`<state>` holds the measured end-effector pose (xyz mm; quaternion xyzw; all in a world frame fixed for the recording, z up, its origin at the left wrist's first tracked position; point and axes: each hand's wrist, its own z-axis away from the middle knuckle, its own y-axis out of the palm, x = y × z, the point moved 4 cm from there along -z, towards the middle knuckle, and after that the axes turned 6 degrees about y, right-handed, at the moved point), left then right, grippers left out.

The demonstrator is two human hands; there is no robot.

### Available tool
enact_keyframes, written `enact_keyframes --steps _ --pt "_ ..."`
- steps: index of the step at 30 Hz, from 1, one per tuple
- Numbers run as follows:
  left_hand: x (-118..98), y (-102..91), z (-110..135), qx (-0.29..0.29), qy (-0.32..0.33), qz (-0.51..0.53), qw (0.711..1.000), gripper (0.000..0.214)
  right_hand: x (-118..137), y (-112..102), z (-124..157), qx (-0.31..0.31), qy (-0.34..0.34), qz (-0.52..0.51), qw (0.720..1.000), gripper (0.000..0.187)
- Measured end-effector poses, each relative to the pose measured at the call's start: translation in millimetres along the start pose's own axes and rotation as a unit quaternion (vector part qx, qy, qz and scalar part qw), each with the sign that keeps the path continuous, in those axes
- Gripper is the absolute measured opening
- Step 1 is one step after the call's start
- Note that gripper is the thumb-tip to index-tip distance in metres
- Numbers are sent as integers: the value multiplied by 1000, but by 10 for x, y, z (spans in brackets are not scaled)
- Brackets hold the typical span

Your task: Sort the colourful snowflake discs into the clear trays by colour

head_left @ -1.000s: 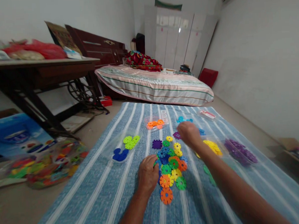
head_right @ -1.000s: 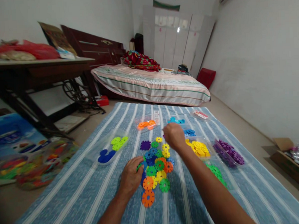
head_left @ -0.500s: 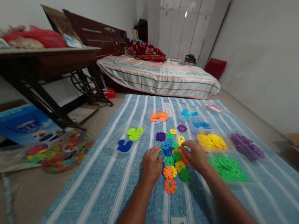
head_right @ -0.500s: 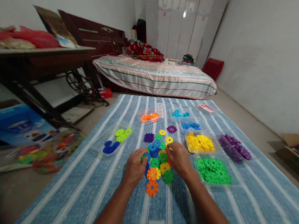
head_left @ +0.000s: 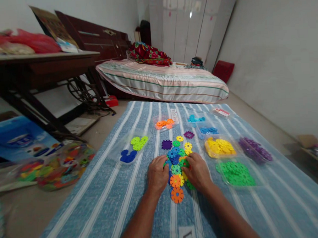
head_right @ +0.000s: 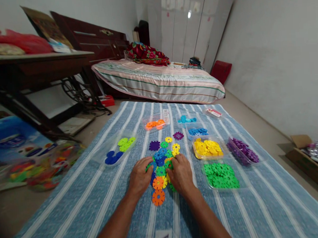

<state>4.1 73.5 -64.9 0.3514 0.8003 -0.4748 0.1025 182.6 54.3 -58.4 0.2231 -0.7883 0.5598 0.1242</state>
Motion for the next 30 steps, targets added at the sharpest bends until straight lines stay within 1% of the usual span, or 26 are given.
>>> enact_keyframes --steps 3,7,9,12,15,18,21,23,24,26,28,30 --pt "16 -1 -11 -3 3 3 1000 25 31 -24 -21 -20 6 -26 999 21" --pt "22 1 -20 -5 8 3 1000 25 99 -106 -16 -41 -2 -82 996 5" --pt "19 1 -21 -2 10 3 1000 25 122 -193 7 -58 -8 -102 993 8" --pt "22 4 -18 2 9 4 1000 26 89 -415 51 -97 -14 -105 990 11" --pt "29 4 -15 3 6 2 1000 27 -69 -736 95 -156 -15 -74 985 13" --pt "28 5 -17 5 3 2 1000 27 -313 -1059 161 -208 10 7 978 17" --pt "19 11 -22 10 3 5 1000 27 -471 -1261 271 -241 48 108 963 20" --pt "18 17 -23 12 1 5 1000 27 -433 -1272 361 -246 47 130 959 17" --pt "19 20 -24 11 -1 5 1000 26 -366 -1234 407 -241 33 121 963 15" --pt "21 21 -26 10 -2 3 1000 26 -168 -1086 490 -211 -9 79 974 13" --pt "18 17 -31 13 -1 1 1000 25 45 -872 550 -153 -40 42 986 13" --pt "6 9 -39 20 2 2 1000 24 193 -646 576 -79 -27 41 996 10"
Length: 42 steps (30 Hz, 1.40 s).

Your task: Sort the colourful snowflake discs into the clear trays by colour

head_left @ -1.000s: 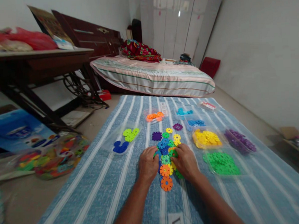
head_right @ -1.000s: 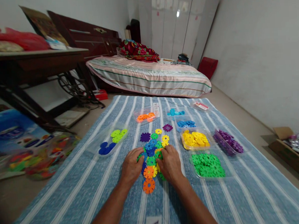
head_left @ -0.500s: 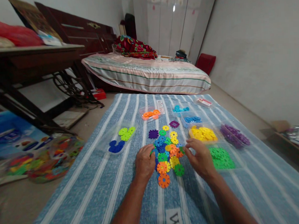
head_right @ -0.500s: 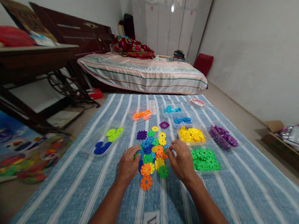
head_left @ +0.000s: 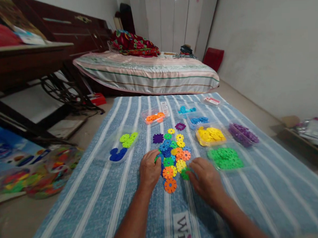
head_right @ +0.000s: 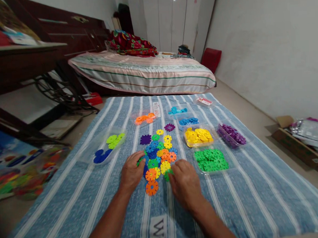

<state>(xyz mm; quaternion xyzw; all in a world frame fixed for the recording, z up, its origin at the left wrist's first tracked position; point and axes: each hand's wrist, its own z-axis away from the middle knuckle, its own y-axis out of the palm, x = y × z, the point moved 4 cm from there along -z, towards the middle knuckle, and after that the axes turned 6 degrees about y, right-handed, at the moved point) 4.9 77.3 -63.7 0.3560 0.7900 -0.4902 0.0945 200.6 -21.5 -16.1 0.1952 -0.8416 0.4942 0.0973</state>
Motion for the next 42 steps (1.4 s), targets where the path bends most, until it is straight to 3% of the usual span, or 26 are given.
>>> enact_keyframes --steps 3,8,21,42 --pt "-22 -16 -19 14 7 -1 1000 24 86 231 32 89 62 38 993 8" --pt "-38 7 -69 24 34 -11 999 26 72 329 16 147 111 74 980 18" --pt "-150 105 -55 36 85 -49 995 34 59 320 31 137 98 78 983 22" --pt "-97 134 -49 53 65 -16 996 19 47 332 59 121 71 87 986 10"
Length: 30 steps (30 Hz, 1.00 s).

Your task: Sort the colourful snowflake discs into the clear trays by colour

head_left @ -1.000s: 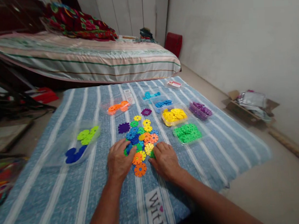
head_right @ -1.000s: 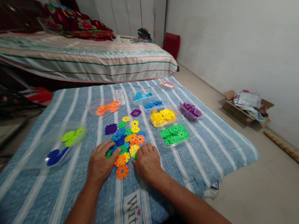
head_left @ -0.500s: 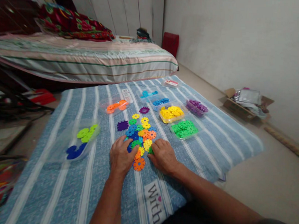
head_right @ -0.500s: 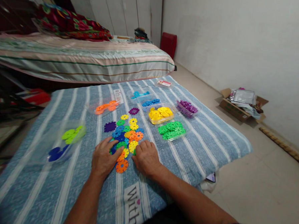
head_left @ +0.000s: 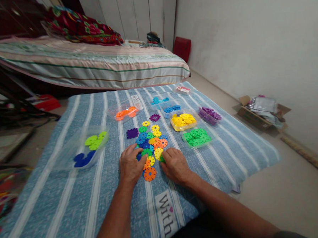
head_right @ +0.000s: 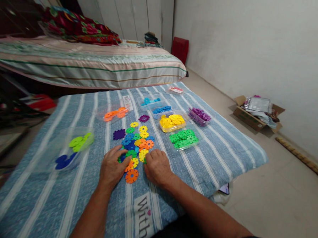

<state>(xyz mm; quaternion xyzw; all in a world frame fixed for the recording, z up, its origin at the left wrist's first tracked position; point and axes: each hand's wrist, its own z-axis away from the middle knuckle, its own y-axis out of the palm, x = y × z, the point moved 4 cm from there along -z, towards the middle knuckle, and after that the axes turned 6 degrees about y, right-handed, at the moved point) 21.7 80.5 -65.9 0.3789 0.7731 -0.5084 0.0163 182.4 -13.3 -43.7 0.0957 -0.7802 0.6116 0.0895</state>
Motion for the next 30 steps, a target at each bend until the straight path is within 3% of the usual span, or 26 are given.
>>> enact_keyframes --steps 8,15,19,22,25,30 --pt "-8 -64 22 -12 -39 49 998 8 -12 -48 41 -21 -16 -33 999 9" --pt "-30 -124 53 -20 -58 72 996 6 -257 -398 -66 -125 -33 -80 988 19" --pt "-23 -121 64 -25 -69 82 994 9 -574 -649 -184 -197 22 -26 980 23" --pt "-28 -123 68 -26 -75 89 993 12 -703 -710 -198 -224 71 25 972 26" --pt "-47 -140 68 -31 -76 98 992 13 -566 -600 -149 -222 38 -21 974 26" --pt "-60 -163 67 -39 -80 122 989 16 -23 -232 -152 -107 -49 -134 984 19"
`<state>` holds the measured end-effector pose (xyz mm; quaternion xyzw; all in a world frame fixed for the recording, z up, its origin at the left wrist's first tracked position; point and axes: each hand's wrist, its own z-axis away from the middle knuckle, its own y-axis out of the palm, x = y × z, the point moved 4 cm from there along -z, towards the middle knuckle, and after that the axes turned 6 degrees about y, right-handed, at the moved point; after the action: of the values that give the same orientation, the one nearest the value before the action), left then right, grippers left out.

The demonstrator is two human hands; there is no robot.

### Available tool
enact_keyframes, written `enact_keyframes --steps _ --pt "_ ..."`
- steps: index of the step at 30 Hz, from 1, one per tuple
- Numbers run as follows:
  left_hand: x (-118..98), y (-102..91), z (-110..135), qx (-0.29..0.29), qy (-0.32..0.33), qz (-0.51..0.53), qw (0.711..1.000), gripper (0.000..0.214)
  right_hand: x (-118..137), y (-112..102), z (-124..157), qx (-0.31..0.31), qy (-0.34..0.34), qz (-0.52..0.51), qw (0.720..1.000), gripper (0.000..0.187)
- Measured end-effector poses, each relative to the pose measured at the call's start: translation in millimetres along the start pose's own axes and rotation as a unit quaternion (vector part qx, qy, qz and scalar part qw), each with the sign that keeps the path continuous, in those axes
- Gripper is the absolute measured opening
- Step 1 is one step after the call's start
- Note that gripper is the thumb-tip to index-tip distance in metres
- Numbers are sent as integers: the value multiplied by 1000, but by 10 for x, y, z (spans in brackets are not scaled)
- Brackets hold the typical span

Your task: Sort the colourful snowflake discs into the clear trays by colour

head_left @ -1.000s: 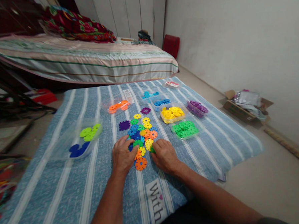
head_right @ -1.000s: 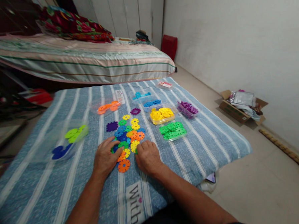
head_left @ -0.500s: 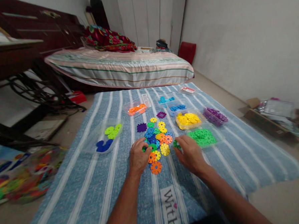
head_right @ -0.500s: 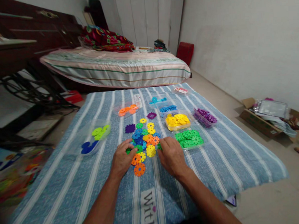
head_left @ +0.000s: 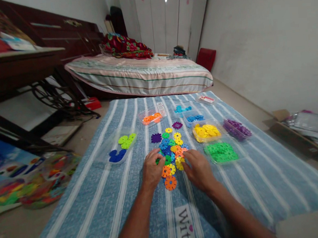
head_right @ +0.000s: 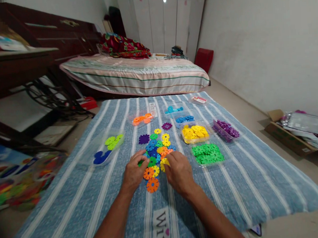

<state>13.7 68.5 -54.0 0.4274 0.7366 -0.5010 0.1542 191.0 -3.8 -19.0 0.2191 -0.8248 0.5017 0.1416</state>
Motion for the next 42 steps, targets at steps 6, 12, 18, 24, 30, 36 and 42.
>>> enact_keyframes --steps 6,12,18,24,30,36,42 --pt "17 -16 -13 8 -11 38 999 18 223 337 -195 84 21 6 996 15" --pt "-22 -14 -36 26 -9 57 998 20 197 487 -255 91 17 3 996 15" --pt "-41 -11 -25 36 -8 67 997 20 144 558 -218 65 7 -17 998 12" --pt "-16 -31 -3 2 -42 106 993 17 127 482 -181 23 -2 -52 998 11" --pt "71 -44 10 -39 -138 183 973 19 23 53 -189 -48 -20 -67 996 12" --pt "115 -28 30 -78 -203 253 943 23 -440 -657 -210 -166 14 53 985 13" --pt "114 -40 41 -99 -240 290 921 26 -552 -773 -54 -178 22 137 974 16"
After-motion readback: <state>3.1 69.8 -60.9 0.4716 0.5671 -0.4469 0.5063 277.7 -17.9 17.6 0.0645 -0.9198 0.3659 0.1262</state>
